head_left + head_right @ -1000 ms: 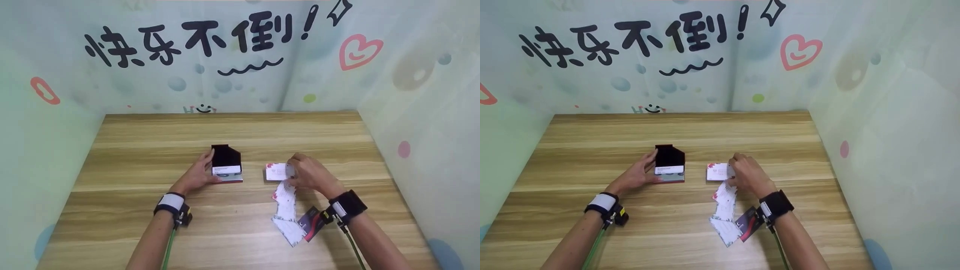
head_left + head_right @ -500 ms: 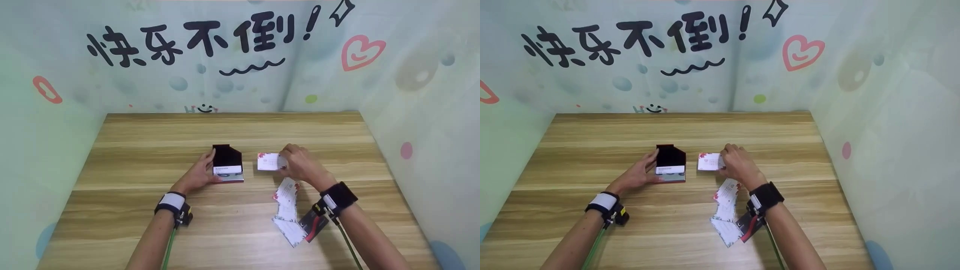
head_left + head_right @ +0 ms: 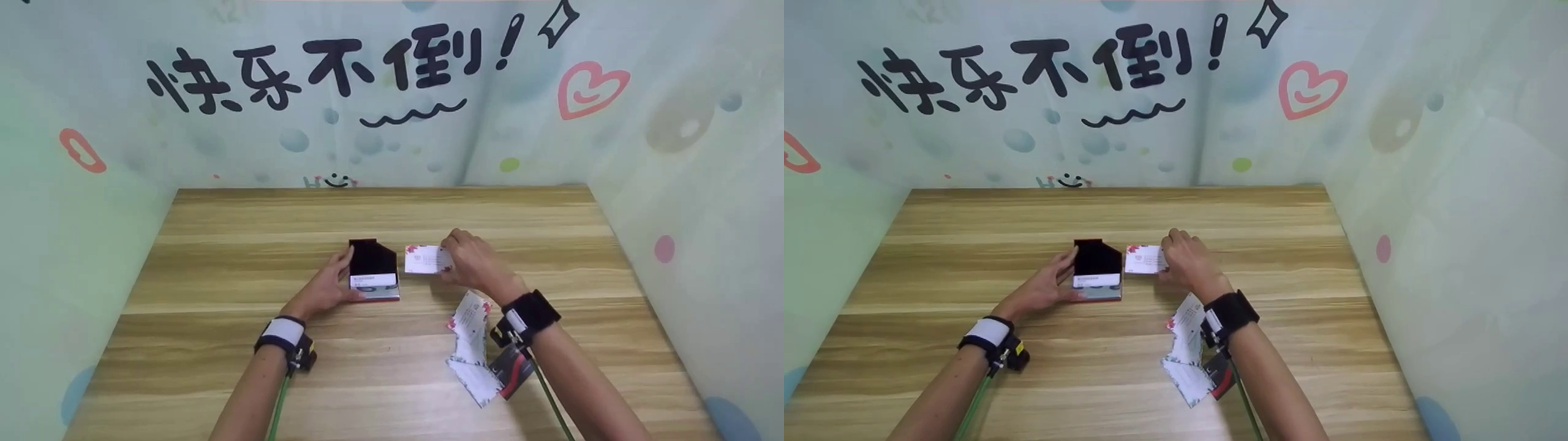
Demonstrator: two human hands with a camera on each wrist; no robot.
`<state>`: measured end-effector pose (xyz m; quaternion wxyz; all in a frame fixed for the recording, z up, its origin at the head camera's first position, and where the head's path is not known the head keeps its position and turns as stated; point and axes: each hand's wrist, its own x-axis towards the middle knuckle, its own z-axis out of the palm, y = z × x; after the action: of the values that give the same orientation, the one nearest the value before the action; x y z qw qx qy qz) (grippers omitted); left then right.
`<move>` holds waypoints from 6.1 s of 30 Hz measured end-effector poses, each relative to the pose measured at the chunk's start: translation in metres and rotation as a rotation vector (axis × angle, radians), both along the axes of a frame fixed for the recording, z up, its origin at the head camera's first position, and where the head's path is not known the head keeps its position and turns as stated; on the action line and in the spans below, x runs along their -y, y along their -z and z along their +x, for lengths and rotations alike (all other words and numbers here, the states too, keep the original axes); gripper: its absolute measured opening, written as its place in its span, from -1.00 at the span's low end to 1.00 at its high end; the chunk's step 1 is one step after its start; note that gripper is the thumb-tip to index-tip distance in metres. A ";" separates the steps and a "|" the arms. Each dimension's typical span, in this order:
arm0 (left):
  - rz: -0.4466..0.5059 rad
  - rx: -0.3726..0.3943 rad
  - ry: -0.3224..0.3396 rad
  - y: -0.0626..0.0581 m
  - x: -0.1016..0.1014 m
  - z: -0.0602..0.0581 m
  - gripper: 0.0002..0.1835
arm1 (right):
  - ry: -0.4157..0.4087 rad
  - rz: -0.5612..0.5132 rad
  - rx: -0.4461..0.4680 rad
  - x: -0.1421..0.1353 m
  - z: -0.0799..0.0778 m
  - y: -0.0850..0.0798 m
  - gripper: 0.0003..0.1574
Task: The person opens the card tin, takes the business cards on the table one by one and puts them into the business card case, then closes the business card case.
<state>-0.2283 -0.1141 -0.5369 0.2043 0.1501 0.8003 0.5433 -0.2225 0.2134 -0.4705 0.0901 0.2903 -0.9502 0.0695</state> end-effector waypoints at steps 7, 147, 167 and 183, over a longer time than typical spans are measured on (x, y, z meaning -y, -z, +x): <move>-0.001 0.000 0.002 -0.003 0.000 0.001 0.18 | -0.007 -0.022 -0.010 0.013 -0.007 0.005 -0.30; -0.028 -0.003 -0.003 0.001 -0.003 0.004 0.16 | 0.062 -0.077 0.054 0.104 0.047 0.055 -0.36; -0.084 -0.051 -0.001 -0.002 -0.001 0.000 0.18 | 0.112 -0.156 0.157 0.075 0.058 0.038 -0.06; -0.153 -0.057 -0.009 0.000 -0.001 0.000 0.17 | 0.058 -0.100 0.254 0.033 0.062 0.040 0.35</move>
<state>-0.2281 -0.1132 -0.5367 0.1897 0.1461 0.8457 0.4769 -0.1606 0.1803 -0.5110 -0.0145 0.2467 -0.9572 0.1503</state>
